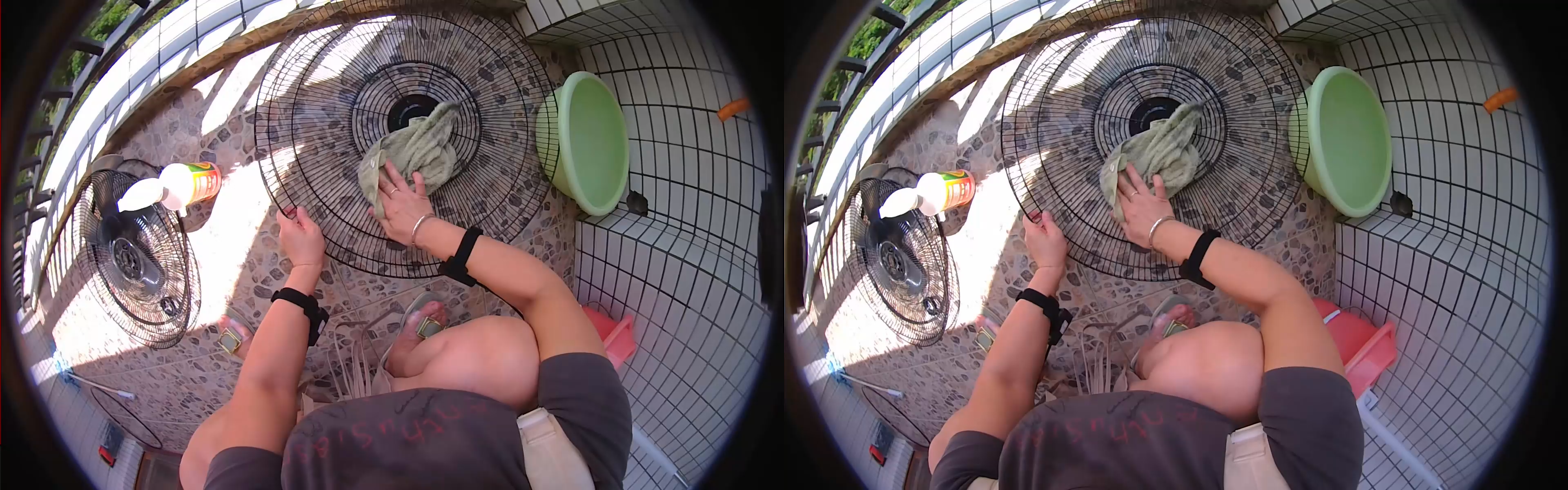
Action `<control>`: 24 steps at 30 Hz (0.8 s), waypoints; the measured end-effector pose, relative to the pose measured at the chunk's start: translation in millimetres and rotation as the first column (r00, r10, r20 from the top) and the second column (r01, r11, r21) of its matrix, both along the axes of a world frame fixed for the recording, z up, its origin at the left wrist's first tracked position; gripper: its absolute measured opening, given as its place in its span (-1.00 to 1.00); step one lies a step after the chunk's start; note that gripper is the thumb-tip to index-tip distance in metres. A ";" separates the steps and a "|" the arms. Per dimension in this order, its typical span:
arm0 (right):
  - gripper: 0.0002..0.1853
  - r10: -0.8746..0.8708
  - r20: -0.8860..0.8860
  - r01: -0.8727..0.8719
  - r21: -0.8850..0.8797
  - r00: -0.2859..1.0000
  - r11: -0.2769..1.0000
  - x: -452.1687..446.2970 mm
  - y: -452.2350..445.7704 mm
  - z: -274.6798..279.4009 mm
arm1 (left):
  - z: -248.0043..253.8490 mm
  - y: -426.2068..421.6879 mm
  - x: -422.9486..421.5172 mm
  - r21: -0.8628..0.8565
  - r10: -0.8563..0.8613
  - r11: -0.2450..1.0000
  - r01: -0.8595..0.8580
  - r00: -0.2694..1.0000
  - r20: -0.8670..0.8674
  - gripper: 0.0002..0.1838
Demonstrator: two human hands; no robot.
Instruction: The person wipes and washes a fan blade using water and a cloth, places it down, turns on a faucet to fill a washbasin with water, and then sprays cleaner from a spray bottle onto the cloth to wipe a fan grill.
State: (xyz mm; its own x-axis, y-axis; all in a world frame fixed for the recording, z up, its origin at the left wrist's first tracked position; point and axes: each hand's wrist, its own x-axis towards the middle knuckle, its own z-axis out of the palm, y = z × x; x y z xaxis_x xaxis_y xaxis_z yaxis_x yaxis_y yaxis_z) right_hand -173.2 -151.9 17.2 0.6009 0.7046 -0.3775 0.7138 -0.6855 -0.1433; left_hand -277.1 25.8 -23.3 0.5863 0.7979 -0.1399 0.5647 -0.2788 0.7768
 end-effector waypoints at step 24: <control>-0.36 0.106 -0.045 -0.112 -0.138 0.993 0.984 -4.4 -9.5 6.0 | 10.0 -24.3 -10.3 -0.014 -0.045 0.999 0.044 0.994 -0.099 -0.67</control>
